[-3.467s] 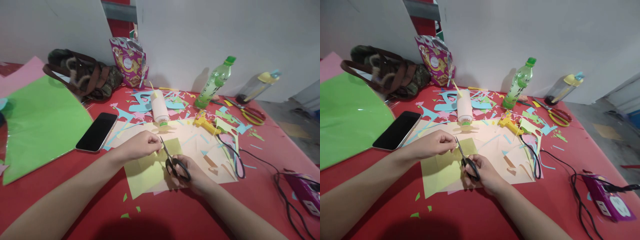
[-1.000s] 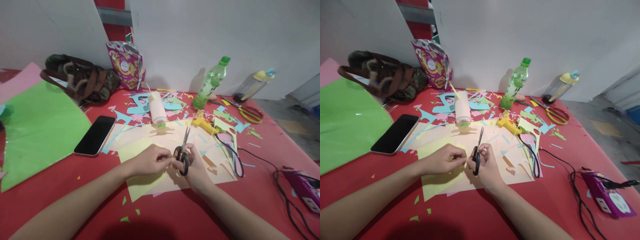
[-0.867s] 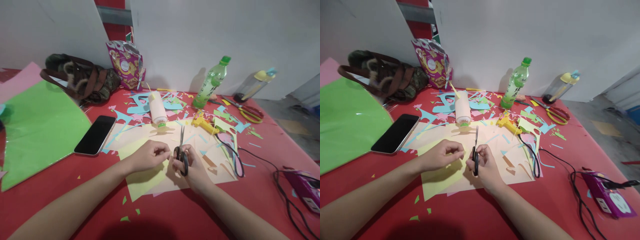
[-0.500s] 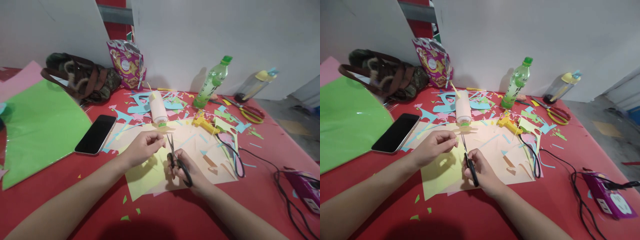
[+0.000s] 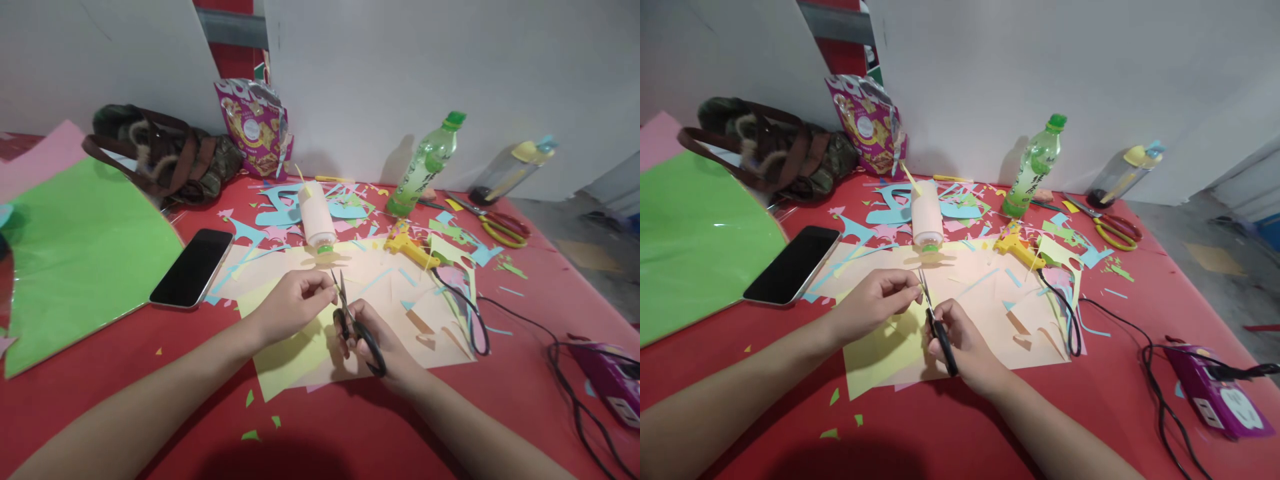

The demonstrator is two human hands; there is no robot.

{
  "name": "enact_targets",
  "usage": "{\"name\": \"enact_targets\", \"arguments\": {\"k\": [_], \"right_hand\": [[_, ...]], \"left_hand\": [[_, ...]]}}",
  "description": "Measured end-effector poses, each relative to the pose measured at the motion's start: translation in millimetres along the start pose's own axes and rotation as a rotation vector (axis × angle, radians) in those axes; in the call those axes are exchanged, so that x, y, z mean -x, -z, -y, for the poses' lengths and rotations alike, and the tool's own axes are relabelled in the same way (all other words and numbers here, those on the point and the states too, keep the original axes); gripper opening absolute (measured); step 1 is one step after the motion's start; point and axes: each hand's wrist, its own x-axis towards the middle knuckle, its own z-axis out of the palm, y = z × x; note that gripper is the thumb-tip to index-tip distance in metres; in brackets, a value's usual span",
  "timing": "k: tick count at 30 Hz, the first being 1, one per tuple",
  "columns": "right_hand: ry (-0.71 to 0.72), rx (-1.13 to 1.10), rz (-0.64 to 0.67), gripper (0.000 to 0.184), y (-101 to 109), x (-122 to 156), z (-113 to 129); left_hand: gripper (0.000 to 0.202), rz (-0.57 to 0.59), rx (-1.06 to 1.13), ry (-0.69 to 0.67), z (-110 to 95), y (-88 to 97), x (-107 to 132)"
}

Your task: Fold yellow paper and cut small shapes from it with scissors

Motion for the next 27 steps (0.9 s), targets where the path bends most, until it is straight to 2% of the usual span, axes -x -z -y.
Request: {"name": "enact_targets", "arguments": {"k": [13,27], "right_hand": [[0.028,0.041,-0.043,0.034,0,1,-3],[-0.005,0.112,-0.094,0.035,-4,1,3]], "left_hand": [[0.018,-0.142,-0.002,0.006,2,-14.1,6],[0.018,-0.158,-0.009,0.015,1,-16.3,7]]}}
